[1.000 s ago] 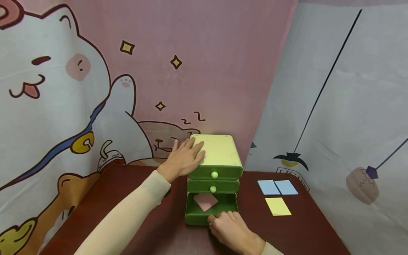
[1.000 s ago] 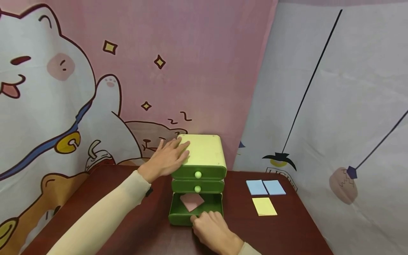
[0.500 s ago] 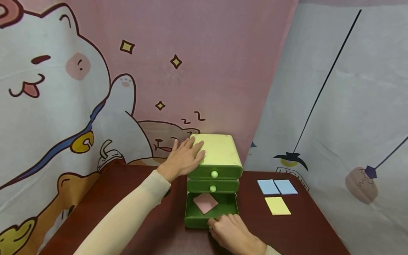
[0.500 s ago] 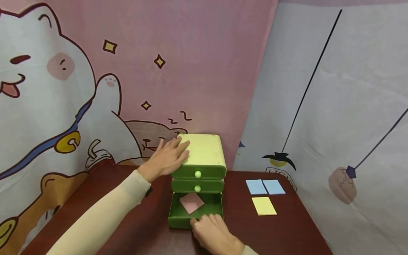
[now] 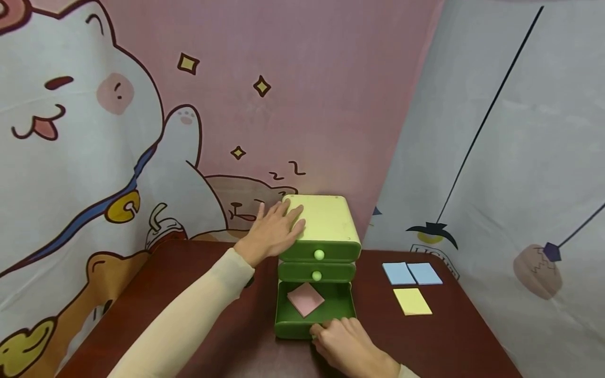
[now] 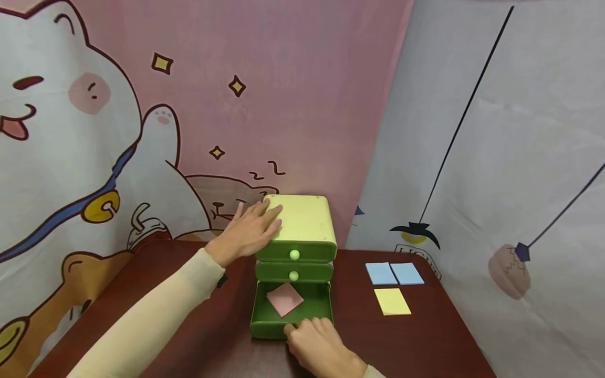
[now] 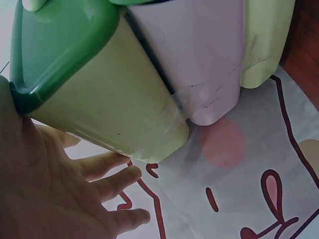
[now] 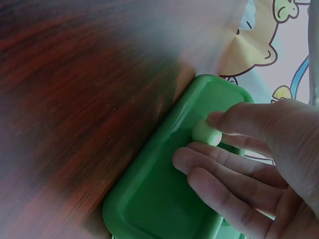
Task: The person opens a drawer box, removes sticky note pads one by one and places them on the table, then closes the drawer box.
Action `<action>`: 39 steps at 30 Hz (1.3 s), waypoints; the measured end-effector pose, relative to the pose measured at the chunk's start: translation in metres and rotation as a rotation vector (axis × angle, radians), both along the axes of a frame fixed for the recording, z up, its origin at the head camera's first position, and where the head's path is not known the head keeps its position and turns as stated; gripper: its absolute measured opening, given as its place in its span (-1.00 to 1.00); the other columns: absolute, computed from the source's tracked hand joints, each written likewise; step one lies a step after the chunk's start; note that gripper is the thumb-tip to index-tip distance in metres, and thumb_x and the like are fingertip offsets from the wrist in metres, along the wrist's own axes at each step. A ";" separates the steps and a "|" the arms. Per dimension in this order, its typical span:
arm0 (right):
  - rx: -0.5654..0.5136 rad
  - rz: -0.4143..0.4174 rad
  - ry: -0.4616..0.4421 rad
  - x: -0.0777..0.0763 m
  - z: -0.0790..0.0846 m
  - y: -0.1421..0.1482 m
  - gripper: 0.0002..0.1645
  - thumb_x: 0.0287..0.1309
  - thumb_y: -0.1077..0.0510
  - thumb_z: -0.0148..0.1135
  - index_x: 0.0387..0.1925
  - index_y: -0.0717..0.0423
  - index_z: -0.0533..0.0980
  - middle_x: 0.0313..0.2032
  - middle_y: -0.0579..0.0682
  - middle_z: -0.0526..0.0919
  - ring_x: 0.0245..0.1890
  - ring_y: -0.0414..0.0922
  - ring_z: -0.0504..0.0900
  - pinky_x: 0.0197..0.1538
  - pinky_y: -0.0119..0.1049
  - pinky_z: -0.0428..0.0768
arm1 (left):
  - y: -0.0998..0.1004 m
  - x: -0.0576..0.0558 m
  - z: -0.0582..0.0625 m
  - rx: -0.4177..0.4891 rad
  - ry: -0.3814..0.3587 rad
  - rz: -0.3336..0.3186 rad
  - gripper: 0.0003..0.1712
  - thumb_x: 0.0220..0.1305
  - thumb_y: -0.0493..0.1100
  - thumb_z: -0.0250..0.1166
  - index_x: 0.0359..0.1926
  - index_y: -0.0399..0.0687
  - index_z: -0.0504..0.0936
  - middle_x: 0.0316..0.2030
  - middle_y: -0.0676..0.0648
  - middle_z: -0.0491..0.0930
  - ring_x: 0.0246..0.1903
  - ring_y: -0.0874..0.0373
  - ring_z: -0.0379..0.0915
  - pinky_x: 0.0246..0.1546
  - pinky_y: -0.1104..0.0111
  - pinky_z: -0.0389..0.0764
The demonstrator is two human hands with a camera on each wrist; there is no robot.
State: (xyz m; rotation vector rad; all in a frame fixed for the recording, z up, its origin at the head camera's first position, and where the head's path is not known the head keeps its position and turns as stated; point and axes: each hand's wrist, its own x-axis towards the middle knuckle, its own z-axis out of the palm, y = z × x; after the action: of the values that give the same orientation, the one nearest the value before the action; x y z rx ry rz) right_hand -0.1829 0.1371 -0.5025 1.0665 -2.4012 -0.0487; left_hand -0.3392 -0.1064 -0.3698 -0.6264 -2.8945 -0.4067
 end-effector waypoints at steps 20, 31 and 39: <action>-0.029 0.034 0.013 0.002 0.003 0.001 -0.61 0.12 0.07 0.79 -0.44 -0.20 0.60 -0.58 -0.27 0.64 -0.74 -0.19 0.48 -0.67 -0.33 0.22 | 0.000 -0.005 0.005 -0.013 -0.004 0.006 -0.15 0.86 0.41 -0.33 0.91 0.27 0.20 0.92 -0.20 0.02 0.90 -0.29 -0.03 0.88 -0.45 -0.21; -0.010 0.026 -0.023 0.004 0.004 0.001 -0.64 0.20 0.06 0.75 -0.41 -0.20 0.62 -0.56 -0.26 0.65 -0.73 -0.19 0.47 -0.66 -0.33 0.19 | -0.001 -0.005 0.003 -0.010 -0.020 0.011 -0.15 0.85 0.43 -0.32 0.92 0.29 0.18 0.93 -0.18 0.00 0.91 -0.27 -0.04 0.89 -0.42 -0.23; -0.006 0.035 -0.017 0.006 0.005 0.000 -0.64 0.17 0.07 0.76 -0.42 -0.20 0.61 -0.58 -0.26 0.62 -0.73 -0.20 0.44 -0.65 -0.35 0.16 | -0.002 -0.004 0.003 -0.004 -0.027 0.011 -0.15 0.85 0.43 -0.31 0.92 0.29 0.17 0.93 -0.18 -0.01 0.91 -0.27 -0.06 0.89 -0.41 -0.26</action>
State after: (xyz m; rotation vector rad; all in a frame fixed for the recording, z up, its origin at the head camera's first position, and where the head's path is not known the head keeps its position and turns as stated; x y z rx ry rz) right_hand -0.1771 0.1375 -0.4975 1.1100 -2.3957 -0.0199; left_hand -0.3430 -0.1081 -0.3664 -0.6102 -2.9237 -0.4109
